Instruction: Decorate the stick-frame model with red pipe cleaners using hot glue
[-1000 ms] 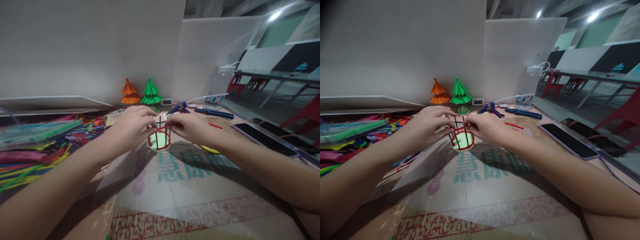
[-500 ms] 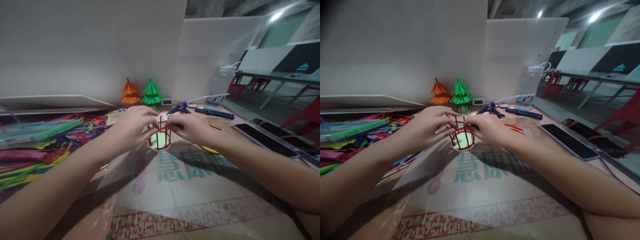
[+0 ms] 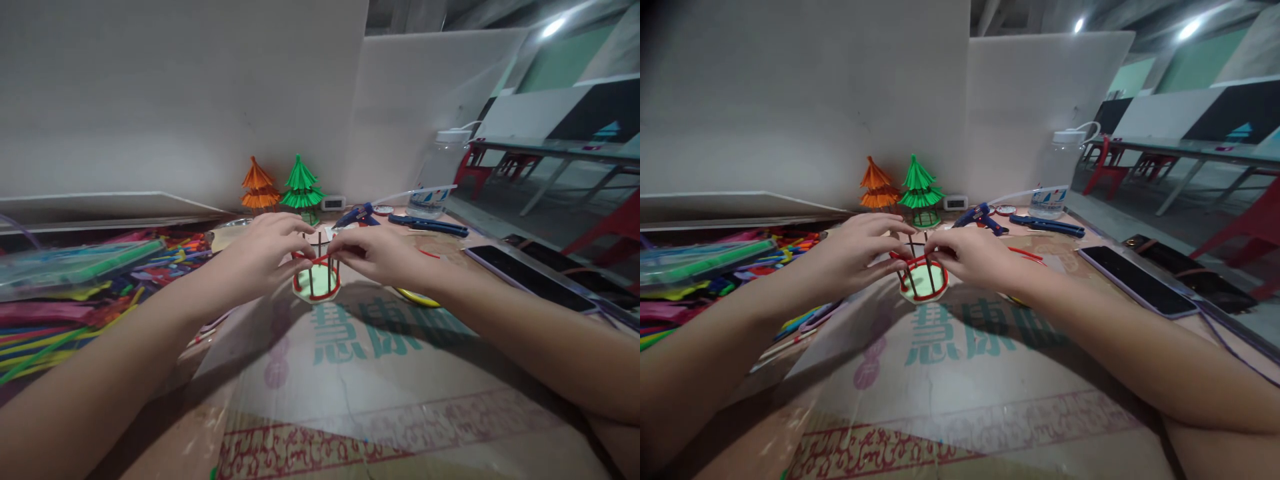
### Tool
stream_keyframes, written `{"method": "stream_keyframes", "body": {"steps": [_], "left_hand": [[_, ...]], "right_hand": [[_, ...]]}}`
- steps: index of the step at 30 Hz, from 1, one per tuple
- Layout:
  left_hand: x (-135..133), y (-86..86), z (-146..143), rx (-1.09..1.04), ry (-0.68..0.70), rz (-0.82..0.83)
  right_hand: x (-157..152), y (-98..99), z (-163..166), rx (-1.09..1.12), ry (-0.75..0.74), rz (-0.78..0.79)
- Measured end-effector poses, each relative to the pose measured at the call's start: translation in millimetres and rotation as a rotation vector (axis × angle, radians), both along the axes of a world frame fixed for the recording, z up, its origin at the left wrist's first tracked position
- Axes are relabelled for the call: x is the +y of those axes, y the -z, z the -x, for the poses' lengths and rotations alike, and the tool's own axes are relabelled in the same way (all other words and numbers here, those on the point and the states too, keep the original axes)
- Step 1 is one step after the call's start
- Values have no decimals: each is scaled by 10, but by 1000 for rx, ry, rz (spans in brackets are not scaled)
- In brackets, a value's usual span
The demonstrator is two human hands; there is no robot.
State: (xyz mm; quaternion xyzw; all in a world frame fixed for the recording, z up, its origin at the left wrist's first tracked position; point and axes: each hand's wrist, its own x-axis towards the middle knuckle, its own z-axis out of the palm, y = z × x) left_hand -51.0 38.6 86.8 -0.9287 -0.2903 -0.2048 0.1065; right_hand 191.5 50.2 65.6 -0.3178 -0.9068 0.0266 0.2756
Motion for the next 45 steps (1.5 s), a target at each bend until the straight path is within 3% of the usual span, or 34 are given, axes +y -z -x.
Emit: {"method": "stream_keyframes", "body": {"steps": [8, 15, 22, 32, 45], "left_hand": [[59, 5, 4, -54, 56, -46], [98, 3, 31, -71, 76, -46], [62, -43, 26, -82, 81, -36], [61, -37, 33, -76, 90, -46], [-4, -1, -7, -81, 3, 11]], "right_hand": [[1, -16, -10, 125, -95, -39], [-1, -4, -5, 63, -47, -21], [12, 11, -12, 120, -112, -59], [24, 22, -5, 78, -77, -56], [28, 38, -1, 38, -21, -7]]}}
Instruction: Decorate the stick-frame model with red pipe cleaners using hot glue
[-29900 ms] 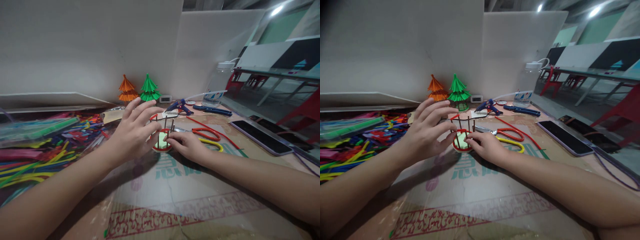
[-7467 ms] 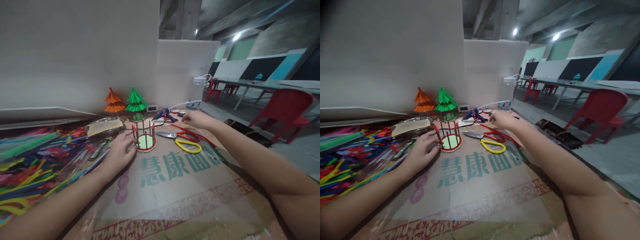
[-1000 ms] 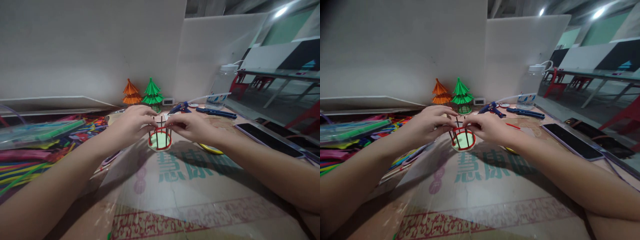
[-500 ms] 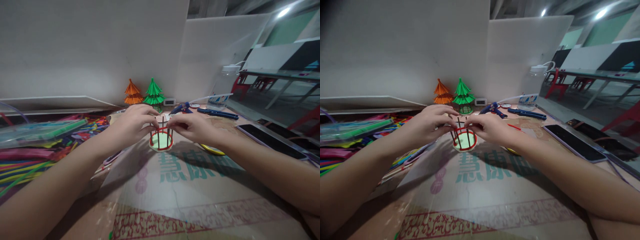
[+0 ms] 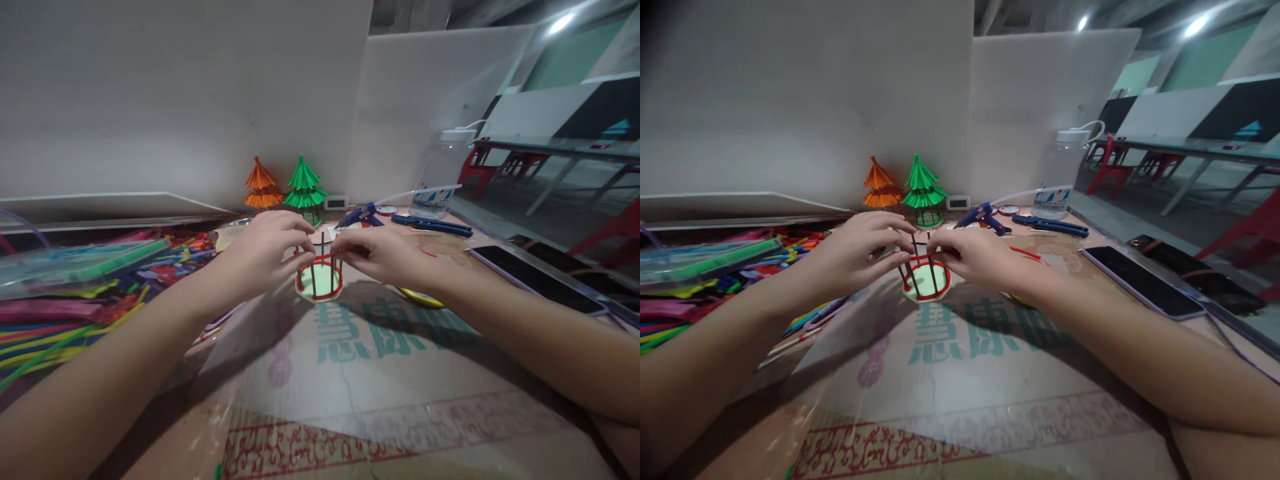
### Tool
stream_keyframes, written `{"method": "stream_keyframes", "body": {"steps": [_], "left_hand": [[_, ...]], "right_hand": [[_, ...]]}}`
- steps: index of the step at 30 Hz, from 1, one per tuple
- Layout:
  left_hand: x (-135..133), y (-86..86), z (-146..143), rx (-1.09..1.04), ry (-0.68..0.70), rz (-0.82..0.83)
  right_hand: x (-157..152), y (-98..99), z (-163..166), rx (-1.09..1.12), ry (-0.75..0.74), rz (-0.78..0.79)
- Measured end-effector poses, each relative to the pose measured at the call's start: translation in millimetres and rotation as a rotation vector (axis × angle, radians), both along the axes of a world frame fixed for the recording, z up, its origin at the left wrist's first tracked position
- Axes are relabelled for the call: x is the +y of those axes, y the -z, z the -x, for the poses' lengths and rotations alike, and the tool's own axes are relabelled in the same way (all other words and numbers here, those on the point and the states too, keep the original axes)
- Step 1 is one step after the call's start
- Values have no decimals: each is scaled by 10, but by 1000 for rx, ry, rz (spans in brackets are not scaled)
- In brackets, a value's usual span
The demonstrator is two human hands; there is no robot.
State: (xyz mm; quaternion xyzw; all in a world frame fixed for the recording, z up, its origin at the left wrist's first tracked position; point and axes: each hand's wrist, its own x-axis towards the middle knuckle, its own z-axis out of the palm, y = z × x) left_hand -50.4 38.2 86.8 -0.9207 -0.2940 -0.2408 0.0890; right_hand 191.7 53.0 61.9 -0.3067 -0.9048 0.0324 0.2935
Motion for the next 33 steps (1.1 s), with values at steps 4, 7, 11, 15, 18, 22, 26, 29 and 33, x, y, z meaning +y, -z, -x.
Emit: {"method": "stream_keyframes", "body": {"steps": [4, 7, 11, 15, 18, 22, 26, 29, 33], "left_hand": [[-49, 89, -81, -90, -8, 66], [-76, 227, -185, -155, -30, 101], [-75, 387, -288, -270, -47, 57], [-64, 428, -307, -327, -45, 56], [-66, 407, -300, -319, -46, 72], [-67, 397, -296, -304, -45, 69], [-60, 427, -297, -300, -37, 51], [-57, 412, -286, -290, -37, 56], [-57, 245, -207, -227, 3, 101]], "right_hand": [[-2, 9, 4, 5, -3, -5], [8, 20, -1, 3, -14, 4], [25, 26, -1, 4, -67, 32], [26, 26, 5, 15, -75, 20], [23, 30, 9, 24, -50, 8], [30, 43, 10, 21, -65, -1], [37, 48, 6, 16, -69, -43], [33, 40, 4, 1, -67, -59], [22, 28, 5, -10, -53, -54]]}}
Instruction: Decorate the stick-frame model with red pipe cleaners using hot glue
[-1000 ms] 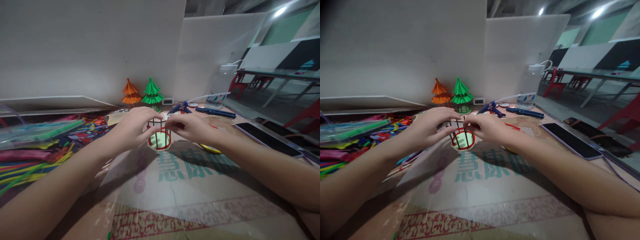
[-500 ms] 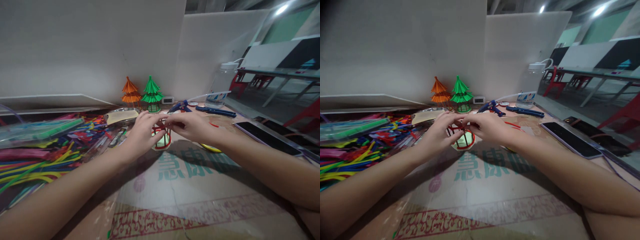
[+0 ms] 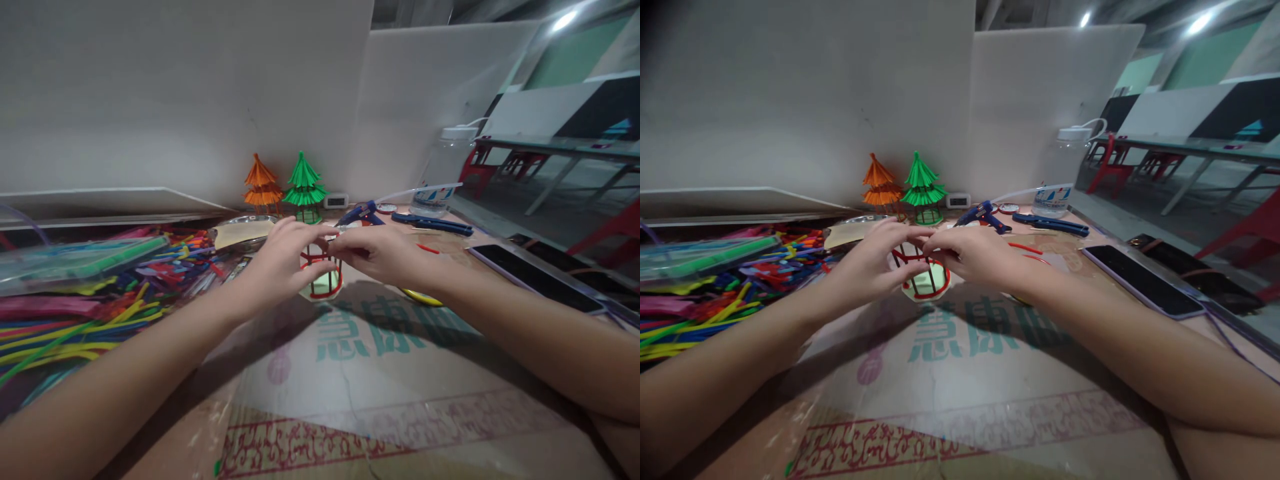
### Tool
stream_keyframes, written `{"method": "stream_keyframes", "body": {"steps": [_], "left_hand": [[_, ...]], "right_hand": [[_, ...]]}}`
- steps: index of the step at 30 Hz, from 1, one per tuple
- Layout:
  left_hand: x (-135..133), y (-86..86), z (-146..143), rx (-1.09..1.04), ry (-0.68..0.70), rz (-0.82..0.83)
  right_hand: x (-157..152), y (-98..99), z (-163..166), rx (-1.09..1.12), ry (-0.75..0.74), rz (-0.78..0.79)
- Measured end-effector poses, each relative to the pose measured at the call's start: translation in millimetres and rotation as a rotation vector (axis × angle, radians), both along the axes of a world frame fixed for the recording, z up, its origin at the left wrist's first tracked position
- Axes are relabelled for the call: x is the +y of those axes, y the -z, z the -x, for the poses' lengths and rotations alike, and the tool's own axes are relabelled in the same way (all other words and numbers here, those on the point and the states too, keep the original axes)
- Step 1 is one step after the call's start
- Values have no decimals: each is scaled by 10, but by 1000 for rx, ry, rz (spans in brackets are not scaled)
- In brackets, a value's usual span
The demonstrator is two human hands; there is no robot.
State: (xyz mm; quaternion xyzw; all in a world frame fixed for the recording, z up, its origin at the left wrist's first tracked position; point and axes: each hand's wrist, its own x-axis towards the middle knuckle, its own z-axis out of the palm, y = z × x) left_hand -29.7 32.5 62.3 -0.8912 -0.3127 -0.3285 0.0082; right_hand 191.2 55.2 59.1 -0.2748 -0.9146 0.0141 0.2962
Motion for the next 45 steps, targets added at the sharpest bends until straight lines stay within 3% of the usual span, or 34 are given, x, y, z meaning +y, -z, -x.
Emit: {"method": "stream_keyframes", "body": {"steps": [4, 7, 12, 33, 45], "left_hand": [[28, -220, 148, -11, 3, -26], [71, -292, 241, 89, 10, -23], [117, -281, 288, 218, 17, 2], [95, -269, 265, 242, 0, -41], [-343, -167, -89, -12, -121, -203]], "right_hand": [[-22, -15, 0, -4, 31, -19], [-42, -30, 1, -8, 48, -35], [-47, -42, 6, -10, 57, -75], [-136, -8, 84, -44, 176, -77], [-282, -201, 28, 58, 218, -475]]}}
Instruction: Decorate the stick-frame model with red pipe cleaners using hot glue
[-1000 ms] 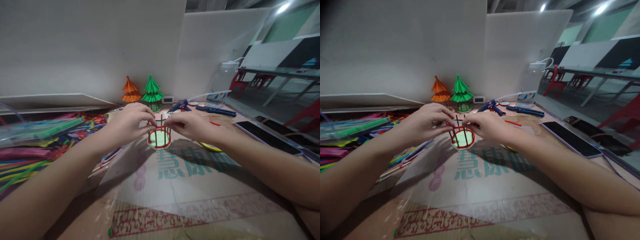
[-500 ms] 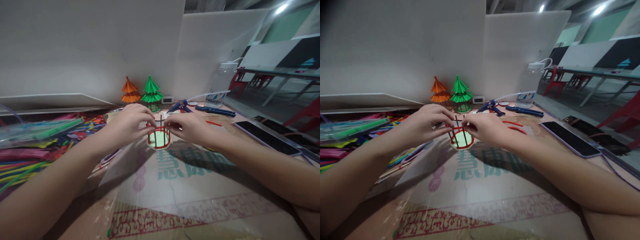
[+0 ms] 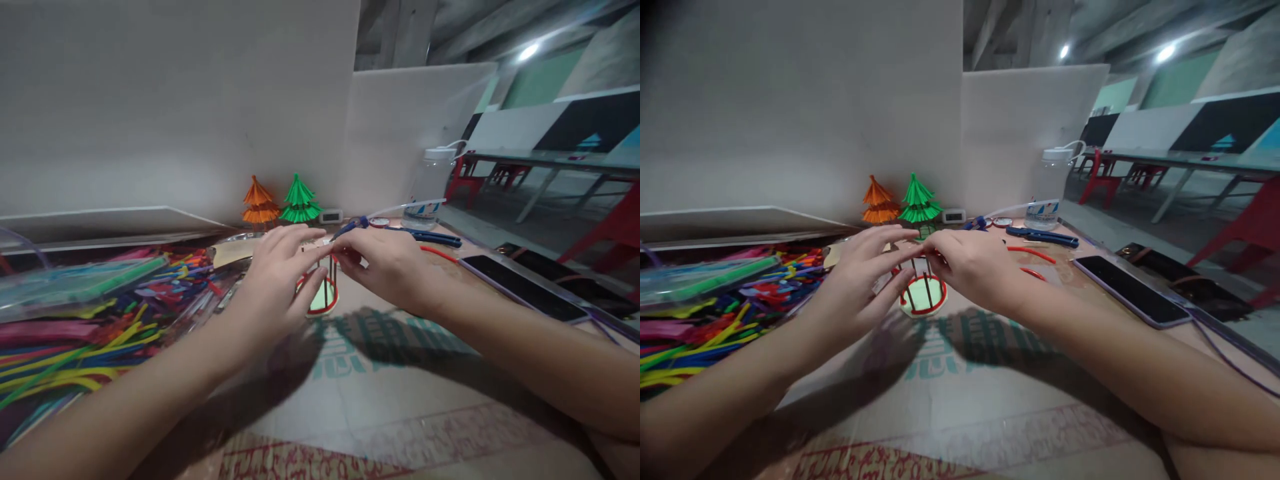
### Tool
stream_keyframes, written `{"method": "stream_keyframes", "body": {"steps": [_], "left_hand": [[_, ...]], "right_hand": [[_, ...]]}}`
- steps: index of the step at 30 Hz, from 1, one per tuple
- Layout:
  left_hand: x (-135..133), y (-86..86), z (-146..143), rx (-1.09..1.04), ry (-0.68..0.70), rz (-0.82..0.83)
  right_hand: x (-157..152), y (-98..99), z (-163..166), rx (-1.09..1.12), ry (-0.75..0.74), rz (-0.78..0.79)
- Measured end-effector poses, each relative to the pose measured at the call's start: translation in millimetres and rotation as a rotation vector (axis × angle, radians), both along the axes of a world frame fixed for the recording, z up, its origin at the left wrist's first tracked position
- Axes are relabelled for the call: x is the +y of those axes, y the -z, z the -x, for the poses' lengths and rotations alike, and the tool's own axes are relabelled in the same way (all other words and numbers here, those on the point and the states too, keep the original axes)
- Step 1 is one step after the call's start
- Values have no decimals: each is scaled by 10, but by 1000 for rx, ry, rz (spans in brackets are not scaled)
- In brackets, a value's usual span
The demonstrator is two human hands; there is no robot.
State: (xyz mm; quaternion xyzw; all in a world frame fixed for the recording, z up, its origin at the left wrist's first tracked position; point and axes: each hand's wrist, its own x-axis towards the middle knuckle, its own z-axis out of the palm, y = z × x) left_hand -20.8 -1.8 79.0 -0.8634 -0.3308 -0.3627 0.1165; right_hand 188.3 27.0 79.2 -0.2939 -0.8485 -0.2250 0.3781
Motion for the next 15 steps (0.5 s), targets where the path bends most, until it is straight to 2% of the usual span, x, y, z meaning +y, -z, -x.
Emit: {"method": "stream_keyframes", "body": {"steps": [3, 7, 12, 15], "left_hand": [[-76, 16, -48, -80, 31, 42], [-197, 111, -111, -257, 136, 244], [-339, 344, -191, -396, 276, 462], [-330, 338, -200, -437, 336, 512]], "right_hand": [[-65, -86, -32, -11, 11, -69], [-173, -197, -70, -39, 6, -99], [-222, -223, -119, 51, -99, -134], [-186, -199, -145, 116, -168, -147]]}}
